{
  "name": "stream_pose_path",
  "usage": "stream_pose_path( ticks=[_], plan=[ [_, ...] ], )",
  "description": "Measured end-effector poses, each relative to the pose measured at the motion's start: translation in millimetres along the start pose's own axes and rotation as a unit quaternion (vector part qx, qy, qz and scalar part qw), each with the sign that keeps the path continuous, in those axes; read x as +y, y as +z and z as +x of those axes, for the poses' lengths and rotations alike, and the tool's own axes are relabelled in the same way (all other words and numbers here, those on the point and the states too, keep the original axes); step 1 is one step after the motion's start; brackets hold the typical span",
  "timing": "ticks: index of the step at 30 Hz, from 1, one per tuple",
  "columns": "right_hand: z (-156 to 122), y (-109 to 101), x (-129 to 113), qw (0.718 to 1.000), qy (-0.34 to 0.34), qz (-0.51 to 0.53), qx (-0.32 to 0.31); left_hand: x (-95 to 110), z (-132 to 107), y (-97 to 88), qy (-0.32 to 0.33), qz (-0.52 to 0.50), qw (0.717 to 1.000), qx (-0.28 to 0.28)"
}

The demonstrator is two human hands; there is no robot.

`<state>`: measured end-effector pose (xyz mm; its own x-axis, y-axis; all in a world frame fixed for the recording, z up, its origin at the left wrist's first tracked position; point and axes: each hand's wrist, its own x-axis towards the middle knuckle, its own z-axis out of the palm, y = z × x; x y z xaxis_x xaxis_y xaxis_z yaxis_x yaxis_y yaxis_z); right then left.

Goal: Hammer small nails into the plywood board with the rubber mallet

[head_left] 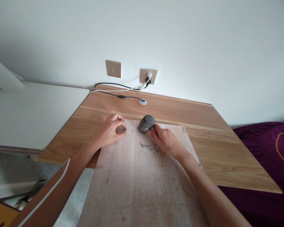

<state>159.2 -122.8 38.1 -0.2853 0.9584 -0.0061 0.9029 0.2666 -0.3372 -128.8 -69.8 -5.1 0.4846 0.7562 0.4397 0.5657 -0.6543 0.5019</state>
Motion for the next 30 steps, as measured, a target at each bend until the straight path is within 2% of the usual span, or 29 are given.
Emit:
stream_pose_path(
  ticks=[10,20,23,30],
  plan=[
    [0.7,1.3,2.4,1.0,-0.007,-0.015,-0.002,-2.3,-0.2,2.4,0.008,-0.002,1.0,0.006],
    [-2.0,-3.9,-11.1,0.998,0.014,-0.058,-0.025,-6.7,-1.5,7.3,0.002,-0.028,0.999,0.021],
    [-1.0,-6.4,-19.5,0.998,0.028,-0.063,-0.01,-7.9,-1.6,7.8,0.009,-0.037,0.999,0.022],
    [6.4,-9.4,-53.8,0.998,-0.032,-0.049,0.007,-4.9,-1.1,7.7,-0.025,-0.049,0.998,0.013]
  ],
)
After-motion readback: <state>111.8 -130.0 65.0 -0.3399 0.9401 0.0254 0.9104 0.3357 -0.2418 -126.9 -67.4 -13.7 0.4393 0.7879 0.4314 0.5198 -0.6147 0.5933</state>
